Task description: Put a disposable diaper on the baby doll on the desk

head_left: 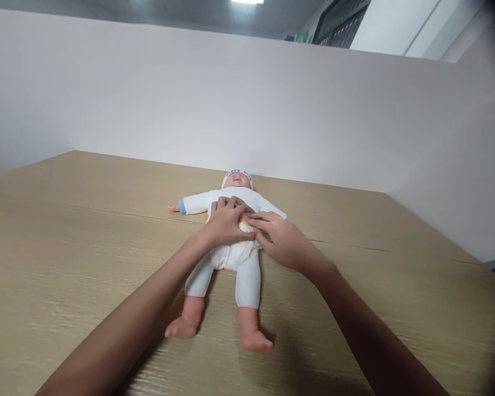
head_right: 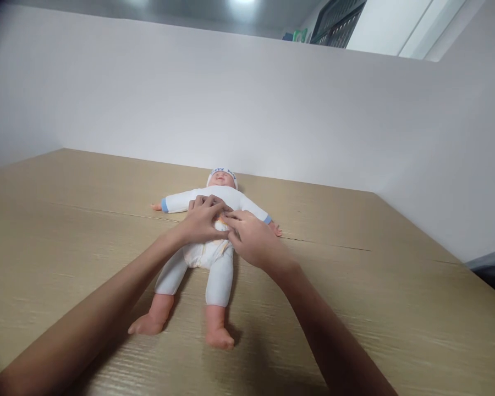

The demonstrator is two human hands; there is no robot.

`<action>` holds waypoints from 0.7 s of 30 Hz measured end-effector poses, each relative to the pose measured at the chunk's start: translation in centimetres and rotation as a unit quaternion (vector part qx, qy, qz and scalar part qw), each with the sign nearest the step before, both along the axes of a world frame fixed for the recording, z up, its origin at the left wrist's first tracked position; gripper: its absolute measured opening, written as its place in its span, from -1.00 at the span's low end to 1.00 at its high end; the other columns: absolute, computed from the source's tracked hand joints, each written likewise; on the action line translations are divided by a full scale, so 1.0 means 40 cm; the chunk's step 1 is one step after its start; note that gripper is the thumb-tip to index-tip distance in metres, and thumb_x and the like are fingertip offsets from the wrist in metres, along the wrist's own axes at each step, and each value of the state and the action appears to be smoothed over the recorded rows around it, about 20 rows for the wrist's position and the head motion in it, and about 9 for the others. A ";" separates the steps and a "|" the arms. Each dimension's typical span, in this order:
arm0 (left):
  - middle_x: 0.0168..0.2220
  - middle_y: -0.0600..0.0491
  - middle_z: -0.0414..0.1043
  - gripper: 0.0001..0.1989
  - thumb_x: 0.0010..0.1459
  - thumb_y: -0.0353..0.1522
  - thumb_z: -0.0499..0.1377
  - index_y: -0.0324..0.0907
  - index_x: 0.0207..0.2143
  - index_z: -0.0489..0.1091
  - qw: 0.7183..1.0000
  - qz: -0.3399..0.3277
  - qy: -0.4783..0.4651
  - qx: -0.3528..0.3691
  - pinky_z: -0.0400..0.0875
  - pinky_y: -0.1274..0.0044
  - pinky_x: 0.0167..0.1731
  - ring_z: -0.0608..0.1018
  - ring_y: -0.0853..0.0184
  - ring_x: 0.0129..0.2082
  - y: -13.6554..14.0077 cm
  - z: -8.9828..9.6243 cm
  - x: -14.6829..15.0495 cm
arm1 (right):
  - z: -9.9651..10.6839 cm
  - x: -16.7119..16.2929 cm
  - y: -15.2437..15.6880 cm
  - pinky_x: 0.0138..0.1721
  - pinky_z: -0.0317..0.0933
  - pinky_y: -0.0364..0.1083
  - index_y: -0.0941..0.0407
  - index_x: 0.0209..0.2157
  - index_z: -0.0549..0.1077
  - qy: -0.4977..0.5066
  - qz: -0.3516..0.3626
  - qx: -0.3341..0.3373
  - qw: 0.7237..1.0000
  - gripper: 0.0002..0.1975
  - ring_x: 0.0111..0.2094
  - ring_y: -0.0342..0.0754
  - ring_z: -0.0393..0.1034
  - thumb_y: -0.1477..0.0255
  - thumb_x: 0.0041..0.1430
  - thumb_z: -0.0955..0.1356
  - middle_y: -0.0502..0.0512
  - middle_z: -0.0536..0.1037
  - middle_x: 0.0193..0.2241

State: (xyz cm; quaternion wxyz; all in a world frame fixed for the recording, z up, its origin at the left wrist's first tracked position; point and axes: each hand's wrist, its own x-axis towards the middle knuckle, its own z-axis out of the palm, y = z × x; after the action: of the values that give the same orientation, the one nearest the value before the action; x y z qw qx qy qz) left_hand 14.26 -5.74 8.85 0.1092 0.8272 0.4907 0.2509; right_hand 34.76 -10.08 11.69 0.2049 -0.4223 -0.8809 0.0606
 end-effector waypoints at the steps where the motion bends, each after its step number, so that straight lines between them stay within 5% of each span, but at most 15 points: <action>1: 0.24 -0.03 0.44 -0.40 0.08 -0.02 0.44 0.05 0.15 0.55 1.000 -0.002 0.000 -0.002 0.25 0.07 0.24 0.33 -0.13 0.23 0.000 -0.001 0.000 | 0.000 -0.008 -0.009 0.32 0.38 0.19 0.10 0.28 0.57 -0.018 -0.004 0.011 1.000 -0.53 0.30 0.17 0.47 0.56 0.45 0.27 0.20 0.59 0.28; 8: 0.23 -0.06 0.45 -0.39 0.10 -0.01 0.44 0.05 0.17 0.54 0.999 -0.028 -0.025 -0.023 0.25 -0.02 0.27 0.32 -0.18 0.25 0.002 0.011 -0.015 | 0.002 -0.022 -0.014 0.30 0.39 0.16 0.06 0.25 0.60 0.025 -0.043 0.020 0.999 -0.54 0.26 0.17 0.51 0.52 0.44 0.29 0.15 0.66 0.22; 13: 0.29 -0.11 0.47 -0.36 0.36 0.10 0.19 -0.09 0.30 0.38 0.962 -0.078 -0.234 -0.116 0.41 0.21 0.25 0.49 0.02 0.23 0.031 0.043 -0.079 | -0.046 0.062 0.089 0.33 0.34 0.15 0.05 0.22 0.63 0.130 -0.138 0.072 0.979 -0.59 0.23 0.16 0.54 0.35 0.50 0.28 0.15 0.67 0.20; 16: 0.35 -0.15 0.41 -0.45 0.46 0.00 0.09 -0.13 0.29 0.34 0.955 0.015 -0.289 -0.060 0.45 0.28 0.23 0.53 0.11 0.22 0.075 0.018 -0.147 | -0.106 0.126 0.149 0.39 0.26 0.24 0.18 0.26 0.58 0.111 -0.208 0.069 0.969 -0.52 0.31 0.27 0.46 0.30 0.44 0.33 0.31 0.61 0.27; 21: 0.31 -0.26 0.42 -0.51 0.39 -0.10 0.11 -0.21 0.20 0.41 0.972 0.203 -0.121 0.005 0.23 0.14 0.41 0.40 -0.05 0.33 0.146 -0.082 -0.273 | -0.169 0.178 0.179 0.25 0.34 0.18 0.14 0.27 0.54 0.086 -0.189 -0.006 0.978 -0.49 0.20 0.26 0.52 0.20 0.42 0.38 0.32 0.63 0.22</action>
State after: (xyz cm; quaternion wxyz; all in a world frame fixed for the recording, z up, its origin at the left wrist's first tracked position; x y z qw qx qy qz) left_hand 3.35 0.11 5.58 0.1106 0.6745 0.6304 0.3681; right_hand 41.89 -2.92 4.94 0.2852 -0.5758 -0.7636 0.0626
